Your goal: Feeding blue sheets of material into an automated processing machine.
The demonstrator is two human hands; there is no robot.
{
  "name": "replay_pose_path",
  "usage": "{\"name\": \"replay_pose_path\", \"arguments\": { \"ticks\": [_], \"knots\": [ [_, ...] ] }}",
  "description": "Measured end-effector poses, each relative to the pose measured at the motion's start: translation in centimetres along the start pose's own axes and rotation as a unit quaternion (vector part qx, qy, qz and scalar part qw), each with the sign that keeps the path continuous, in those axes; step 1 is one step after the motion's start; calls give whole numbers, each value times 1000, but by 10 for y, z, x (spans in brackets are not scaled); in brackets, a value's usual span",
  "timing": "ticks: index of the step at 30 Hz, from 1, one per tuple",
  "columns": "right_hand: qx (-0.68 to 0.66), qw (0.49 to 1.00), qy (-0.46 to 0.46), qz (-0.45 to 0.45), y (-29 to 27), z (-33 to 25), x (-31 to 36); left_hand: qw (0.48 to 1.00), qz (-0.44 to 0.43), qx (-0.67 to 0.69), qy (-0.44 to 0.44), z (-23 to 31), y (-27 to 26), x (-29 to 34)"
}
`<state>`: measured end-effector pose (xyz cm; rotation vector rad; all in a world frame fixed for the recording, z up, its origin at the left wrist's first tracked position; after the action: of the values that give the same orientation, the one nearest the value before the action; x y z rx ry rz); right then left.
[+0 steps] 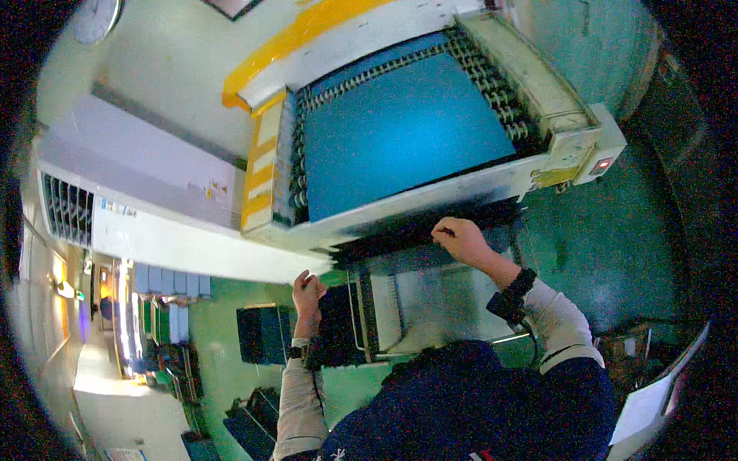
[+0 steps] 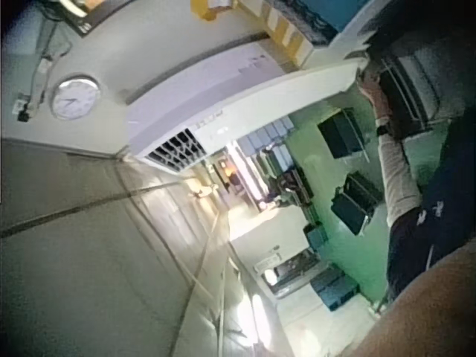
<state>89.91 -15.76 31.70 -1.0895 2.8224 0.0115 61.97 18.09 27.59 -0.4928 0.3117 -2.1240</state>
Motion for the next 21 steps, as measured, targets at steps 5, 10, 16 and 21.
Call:
{"name": "replay_pose_path", "arguments": {
  "ticks": [5, 10, 16, 21],
  "knots": [
    [124, 987, -101, -25, 37, -41, 7, 988, -32, 66, -137, -133, -31, 60],
    [189, 960, -198, -52, 68, -64, 7, 868, -19, -426, 253, -263, -83, 172],
    [265, 945, -167, -100, 83, -53, 10, 861, -18, 217, -459, -410, -74, 316],
    [292, 925, -215, -113, 93, -62, 26, 859, 30, 250, -447, -426, -51, 345]
  ]
}}
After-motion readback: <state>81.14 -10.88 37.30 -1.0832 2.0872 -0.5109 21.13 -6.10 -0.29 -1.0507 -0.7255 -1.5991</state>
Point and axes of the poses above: each hand's wrist, its own x-axis away from the middle knuckle, its own y-axis out of the palm, z = x × y, the point moved 10 cm from there along -x, towards the middle knuckle, and after that the axes turned 15 degrees about -x, right-handed, at the moved point
